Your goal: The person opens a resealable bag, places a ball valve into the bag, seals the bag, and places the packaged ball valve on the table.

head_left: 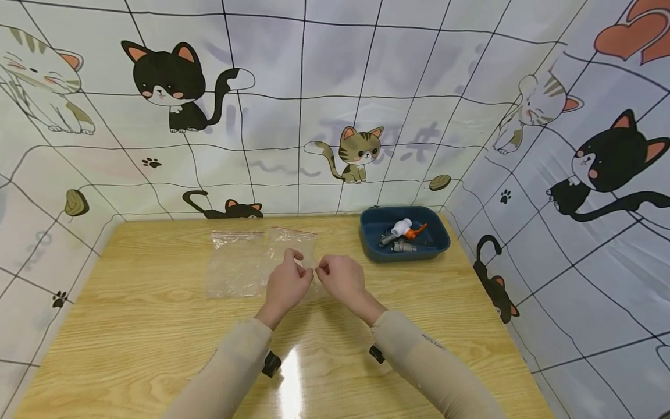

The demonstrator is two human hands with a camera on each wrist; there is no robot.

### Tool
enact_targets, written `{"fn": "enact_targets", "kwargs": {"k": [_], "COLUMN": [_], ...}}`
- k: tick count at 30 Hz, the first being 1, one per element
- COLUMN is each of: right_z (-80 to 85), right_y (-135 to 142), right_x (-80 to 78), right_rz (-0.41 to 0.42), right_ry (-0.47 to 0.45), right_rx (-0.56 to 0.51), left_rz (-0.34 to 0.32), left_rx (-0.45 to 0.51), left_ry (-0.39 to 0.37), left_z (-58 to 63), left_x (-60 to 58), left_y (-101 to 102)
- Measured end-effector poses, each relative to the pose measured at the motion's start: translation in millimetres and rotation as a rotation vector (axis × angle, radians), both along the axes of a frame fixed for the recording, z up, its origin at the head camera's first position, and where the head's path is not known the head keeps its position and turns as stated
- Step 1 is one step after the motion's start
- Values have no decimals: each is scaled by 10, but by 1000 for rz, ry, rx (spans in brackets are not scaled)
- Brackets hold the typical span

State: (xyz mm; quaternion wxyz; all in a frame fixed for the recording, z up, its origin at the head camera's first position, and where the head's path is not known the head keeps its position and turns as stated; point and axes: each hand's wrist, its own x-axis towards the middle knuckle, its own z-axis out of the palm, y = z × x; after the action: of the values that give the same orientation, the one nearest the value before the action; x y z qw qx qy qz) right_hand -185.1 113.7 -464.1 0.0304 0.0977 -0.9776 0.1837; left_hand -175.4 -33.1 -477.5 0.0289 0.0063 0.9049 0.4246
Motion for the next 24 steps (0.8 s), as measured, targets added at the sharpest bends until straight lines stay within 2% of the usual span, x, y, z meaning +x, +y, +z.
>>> {"fn": "enact_targets", "kwargs": {"k": [5, 11, 18, 24], "right_z": [-23, -63, -57, -60], "right_y": [75, 180, 200, 179], "right_x": [-54, -125, -111, -80], "right_rz": [-22, -42, 43, 69], "right_ry": [-63, -118, -150, -157], "right_rx": [19, 35, 8, 7], "left_rz": [40, 26, 28, 35], "left_rx": [-36, -47, -47, -63], "left_ry": [-7, -16, -7, -9], "left_z": [72, 135, 105, 84], "left_x": [34, 79, 59, 49], "left_y": [-18, -63, -96, -117]}}
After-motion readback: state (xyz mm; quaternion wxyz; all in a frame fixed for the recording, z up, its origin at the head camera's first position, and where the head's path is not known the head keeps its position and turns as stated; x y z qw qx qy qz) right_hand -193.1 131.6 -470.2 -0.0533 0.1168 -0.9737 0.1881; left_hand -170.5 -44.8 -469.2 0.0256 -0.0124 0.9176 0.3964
